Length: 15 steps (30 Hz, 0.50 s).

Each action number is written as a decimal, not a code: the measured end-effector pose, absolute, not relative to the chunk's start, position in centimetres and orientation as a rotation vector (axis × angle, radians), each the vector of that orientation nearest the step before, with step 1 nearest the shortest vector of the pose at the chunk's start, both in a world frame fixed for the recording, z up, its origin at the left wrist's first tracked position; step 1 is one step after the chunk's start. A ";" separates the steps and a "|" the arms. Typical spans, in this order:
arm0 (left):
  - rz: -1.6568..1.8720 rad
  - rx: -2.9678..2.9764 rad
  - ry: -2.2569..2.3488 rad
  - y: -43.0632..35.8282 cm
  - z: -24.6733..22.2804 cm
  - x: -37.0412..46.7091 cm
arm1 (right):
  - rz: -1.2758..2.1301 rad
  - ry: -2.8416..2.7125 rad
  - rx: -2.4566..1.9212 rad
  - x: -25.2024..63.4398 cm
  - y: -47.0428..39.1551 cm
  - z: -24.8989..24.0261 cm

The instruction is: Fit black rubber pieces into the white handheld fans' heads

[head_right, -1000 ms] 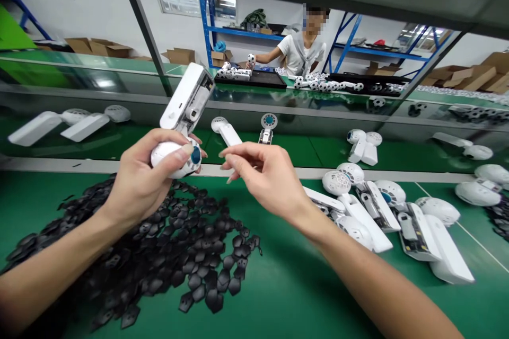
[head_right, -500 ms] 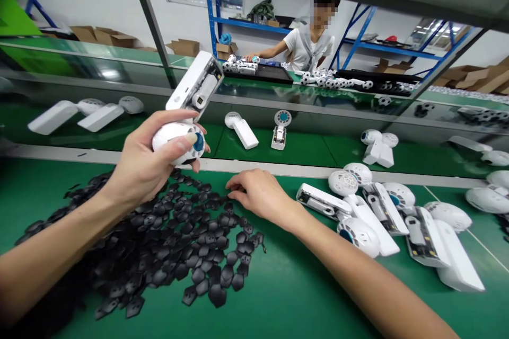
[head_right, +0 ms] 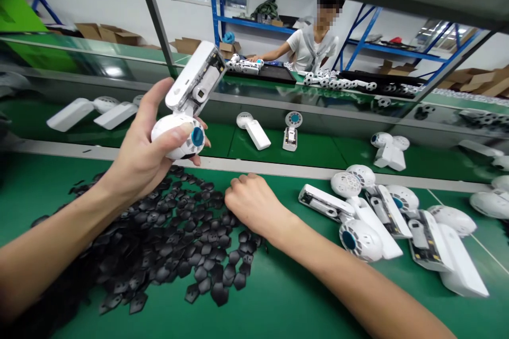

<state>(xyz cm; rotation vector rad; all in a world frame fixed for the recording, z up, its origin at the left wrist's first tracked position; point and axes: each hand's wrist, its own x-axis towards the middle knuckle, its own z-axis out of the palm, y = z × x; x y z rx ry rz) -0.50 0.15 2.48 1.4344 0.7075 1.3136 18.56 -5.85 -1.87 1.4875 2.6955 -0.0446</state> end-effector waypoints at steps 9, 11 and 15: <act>1.214 1.212 0.791 0.6 2.7 -0.3 | -0.482 3.049 2.016 20.9 -4.3 -0.4; 1.236 1.219 0.778 0.3 2.2 0.1 | -1.155 3.243 2.167 21.0 -4.5 0.6; 1.272 1.352 0.774 -0.1 0.9 0.4 | -2.476 2.892 2.076 20.5 -5.3 2.1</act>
